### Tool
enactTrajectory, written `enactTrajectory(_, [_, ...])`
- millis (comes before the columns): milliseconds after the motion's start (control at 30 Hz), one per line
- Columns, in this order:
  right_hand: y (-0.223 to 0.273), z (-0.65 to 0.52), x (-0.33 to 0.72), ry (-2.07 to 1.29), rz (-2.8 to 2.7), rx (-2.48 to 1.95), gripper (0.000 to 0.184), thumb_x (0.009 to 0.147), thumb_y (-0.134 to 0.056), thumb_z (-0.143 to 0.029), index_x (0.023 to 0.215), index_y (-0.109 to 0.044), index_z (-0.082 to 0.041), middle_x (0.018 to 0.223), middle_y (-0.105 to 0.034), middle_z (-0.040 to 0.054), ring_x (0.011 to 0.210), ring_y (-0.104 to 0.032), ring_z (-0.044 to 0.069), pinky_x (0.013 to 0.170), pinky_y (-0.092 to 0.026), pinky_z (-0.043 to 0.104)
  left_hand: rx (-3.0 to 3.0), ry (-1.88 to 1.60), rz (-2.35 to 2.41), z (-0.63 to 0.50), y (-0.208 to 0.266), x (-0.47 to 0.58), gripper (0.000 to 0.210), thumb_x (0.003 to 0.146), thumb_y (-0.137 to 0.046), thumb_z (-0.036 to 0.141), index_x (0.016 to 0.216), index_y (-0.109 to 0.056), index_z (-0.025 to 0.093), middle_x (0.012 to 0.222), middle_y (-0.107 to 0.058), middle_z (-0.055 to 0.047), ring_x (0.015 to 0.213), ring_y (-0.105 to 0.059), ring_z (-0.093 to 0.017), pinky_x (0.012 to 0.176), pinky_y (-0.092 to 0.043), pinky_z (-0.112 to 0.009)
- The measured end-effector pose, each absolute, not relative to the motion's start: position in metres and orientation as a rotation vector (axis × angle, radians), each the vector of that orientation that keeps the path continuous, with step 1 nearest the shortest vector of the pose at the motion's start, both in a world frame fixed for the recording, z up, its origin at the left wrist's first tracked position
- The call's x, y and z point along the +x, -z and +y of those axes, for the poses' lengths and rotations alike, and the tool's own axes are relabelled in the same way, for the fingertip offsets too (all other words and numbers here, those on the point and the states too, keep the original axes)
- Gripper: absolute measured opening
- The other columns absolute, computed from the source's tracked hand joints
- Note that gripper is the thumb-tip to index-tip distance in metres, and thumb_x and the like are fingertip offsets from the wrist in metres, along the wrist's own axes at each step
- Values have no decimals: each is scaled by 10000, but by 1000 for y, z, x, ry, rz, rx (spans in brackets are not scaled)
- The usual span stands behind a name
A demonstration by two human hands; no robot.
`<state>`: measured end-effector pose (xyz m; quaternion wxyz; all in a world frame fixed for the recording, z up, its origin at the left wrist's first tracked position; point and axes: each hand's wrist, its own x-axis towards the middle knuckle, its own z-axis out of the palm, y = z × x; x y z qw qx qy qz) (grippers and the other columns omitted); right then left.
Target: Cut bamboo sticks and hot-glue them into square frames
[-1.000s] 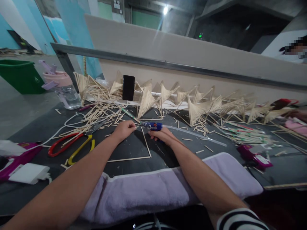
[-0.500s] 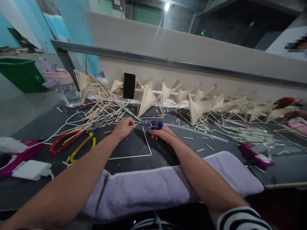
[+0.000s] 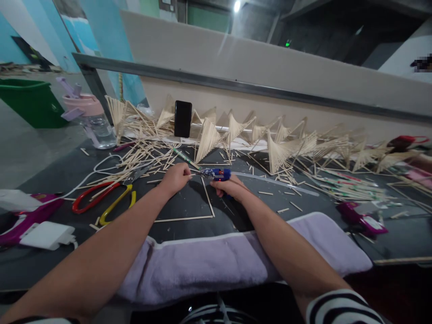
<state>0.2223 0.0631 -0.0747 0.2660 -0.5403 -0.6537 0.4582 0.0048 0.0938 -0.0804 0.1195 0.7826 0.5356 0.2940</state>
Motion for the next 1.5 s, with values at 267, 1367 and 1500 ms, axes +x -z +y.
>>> enactTrajectory(267, [65,57,221,-1149,-1824,-1525,344,699,-596,-400,464,-522,-159,397,-534,-16,384,-497,77,417,-360,165,2297,-823,1579,91,77,5,76,666,-609,194,637,-540,177,654,-559,0,640,-499,-146,578,-343,-253])
enactTrajectory(1367, [58,55,215,-1107,-1836,-1638,259,679,-625,-321,505,-502,-173,379,-505,-43,381,-483,83,412,-360,169,2119,-836,1655,91,74,3,98,645,-617,272,648,-612,175,641,-611,2,628,-546,-151,586,-375,-250])
enactTrajectory(1500, [59,56,214,-1113,-1831,-1640,267,680,-620,-309,485,-494,-178,381,-507,-34,381,-486,91,413,-367,183,2109,-844,1604,93,77,2,116,649,-617,287,649,-621,171,630,-617,3,615,-549,-147,584,-380,-247])
